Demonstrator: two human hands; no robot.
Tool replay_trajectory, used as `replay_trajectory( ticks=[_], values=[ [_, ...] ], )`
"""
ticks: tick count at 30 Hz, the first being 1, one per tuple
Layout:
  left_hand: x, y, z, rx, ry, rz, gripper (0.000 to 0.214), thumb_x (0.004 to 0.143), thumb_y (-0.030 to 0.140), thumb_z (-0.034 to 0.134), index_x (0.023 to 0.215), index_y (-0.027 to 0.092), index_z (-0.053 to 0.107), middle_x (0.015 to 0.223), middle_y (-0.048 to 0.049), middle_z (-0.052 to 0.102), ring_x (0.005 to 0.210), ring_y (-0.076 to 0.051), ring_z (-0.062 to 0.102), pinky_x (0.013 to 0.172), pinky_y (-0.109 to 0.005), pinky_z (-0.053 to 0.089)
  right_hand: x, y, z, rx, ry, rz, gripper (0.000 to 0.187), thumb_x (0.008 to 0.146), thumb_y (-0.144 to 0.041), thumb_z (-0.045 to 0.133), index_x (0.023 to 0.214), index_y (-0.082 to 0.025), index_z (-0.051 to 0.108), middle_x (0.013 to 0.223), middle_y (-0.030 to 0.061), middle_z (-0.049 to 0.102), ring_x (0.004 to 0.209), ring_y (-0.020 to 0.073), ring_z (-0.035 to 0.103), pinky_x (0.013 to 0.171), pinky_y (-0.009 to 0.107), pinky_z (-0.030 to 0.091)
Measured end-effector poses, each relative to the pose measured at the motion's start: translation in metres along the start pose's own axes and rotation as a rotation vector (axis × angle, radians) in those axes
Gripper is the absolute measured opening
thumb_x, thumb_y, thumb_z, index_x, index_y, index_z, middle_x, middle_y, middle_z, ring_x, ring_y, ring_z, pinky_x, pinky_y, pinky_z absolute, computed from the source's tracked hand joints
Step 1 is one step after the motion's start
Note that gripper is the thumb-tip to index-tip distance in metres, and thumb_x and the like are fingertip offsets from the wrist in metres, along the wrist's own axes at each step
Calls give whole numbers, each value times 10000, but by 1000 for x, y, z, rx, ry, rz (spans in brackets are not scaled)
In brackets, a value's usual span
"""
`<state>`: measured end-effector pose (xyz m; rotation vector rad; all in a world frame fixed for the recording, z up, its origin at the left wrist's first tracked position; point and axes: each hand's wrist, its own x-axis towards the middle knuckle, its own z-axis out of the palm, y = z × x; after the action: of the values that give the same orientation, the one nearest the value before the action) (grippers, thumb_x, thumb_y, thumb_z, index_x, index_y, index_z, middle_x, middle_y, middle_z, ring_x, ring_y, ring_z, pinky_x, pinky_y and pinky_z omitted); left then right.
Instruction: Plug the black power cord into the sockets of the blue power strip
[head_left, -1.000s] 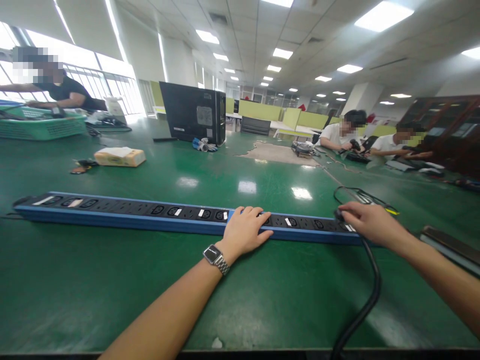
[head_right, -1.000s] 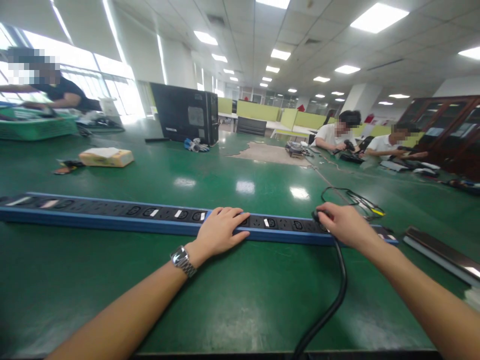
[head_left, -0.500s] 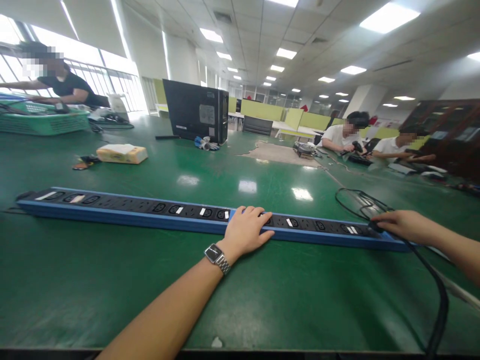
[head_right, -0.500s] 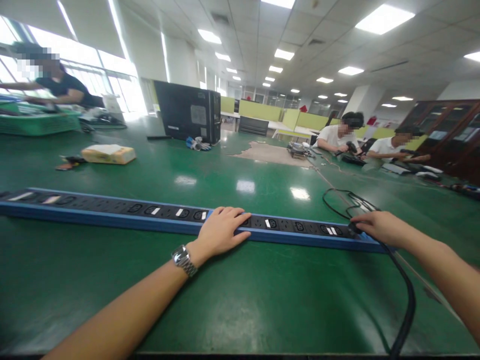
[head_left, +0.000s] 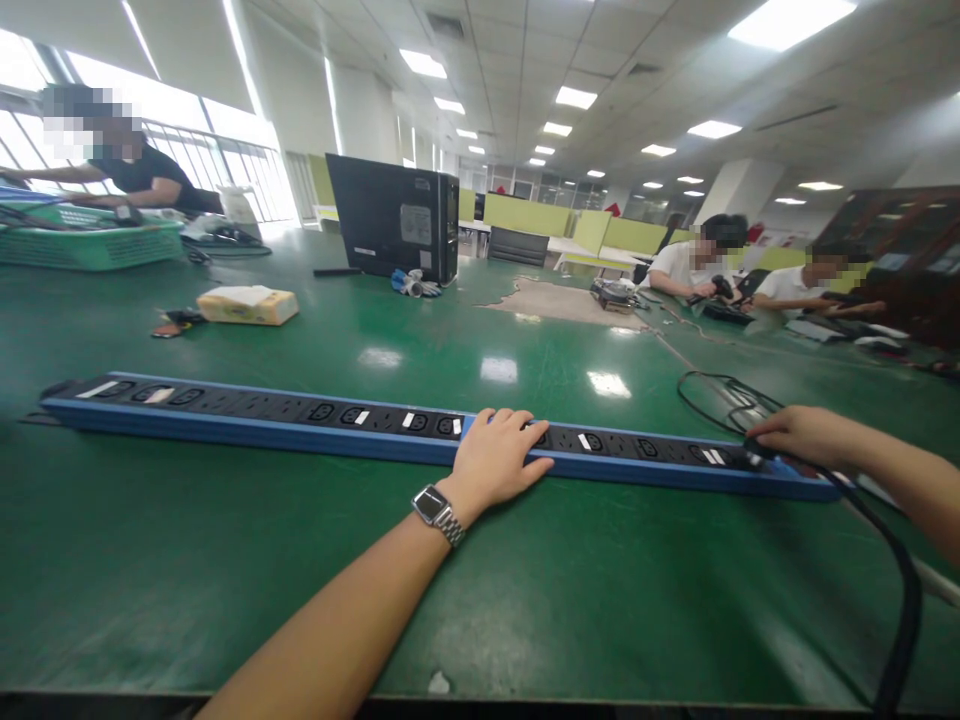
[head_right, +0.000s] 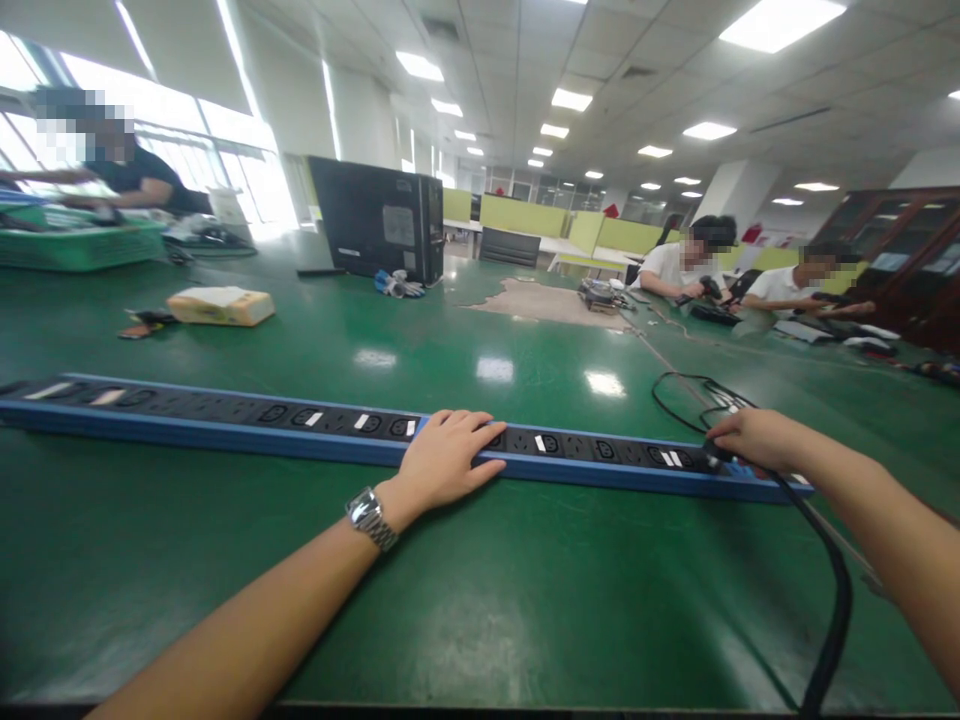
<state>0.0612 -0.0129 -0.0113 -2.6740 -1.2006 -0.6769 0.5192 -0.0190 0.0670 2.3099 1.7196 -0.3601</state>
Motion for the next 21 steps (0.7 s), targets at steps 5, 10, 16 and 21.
replay_trajectory(
  ticks=[5, 10, 16, 21],
  values=[
    [1, 0, -1, 1, -2, 5, 475, 882, 533, 460, 1270, 267, 529, 1239, -40, 590, 1108, -242, 514, 981, -419, 347, -1, -5, 13, -52, 178, 14, 363, 877, -366, 410, 1024, -192, 693, 718, 78, 696, 577, 189, 625, 617, 291, 442],
    [1, 0, 0, -1, 0, 4, 480, 881, 529, 462, 1277, 267, 527, 1246, -43, 586, 1114, -244, 512, 978, -417, 351, -15, 2, 53, -200, 474, 67, 421, 896, -471, 313, 1071, -249, 625, 898, 115, 701, 731, 257, 645, 644, 335, 432],
    [0, 0, 1, -4, 8, 3, 474, 879, 520, 471, 1278, 271, 530, 1246, -46, 588, 1120, -243, 511, 984, -413, 345, -25, 6, 71, -146, 529, 34, 452, 902, -513, 262, 1108, -269, 582, 956, 92, 698, 774, 256, 649, 635, 322, 432],
    [0, 0, 0, -10, 5, -6, 463, 880, 521, 470, 1265, 274, 540, 1244, -43, 591, 1117, -243, 513, 985, -412, 343, -11, 1, 50, -153, 414, -90, 327, 879, -413, 356, 912, -240, 633, 848, 69, 695, 782, 219, 639, 691, 292, 428]
  ],
)
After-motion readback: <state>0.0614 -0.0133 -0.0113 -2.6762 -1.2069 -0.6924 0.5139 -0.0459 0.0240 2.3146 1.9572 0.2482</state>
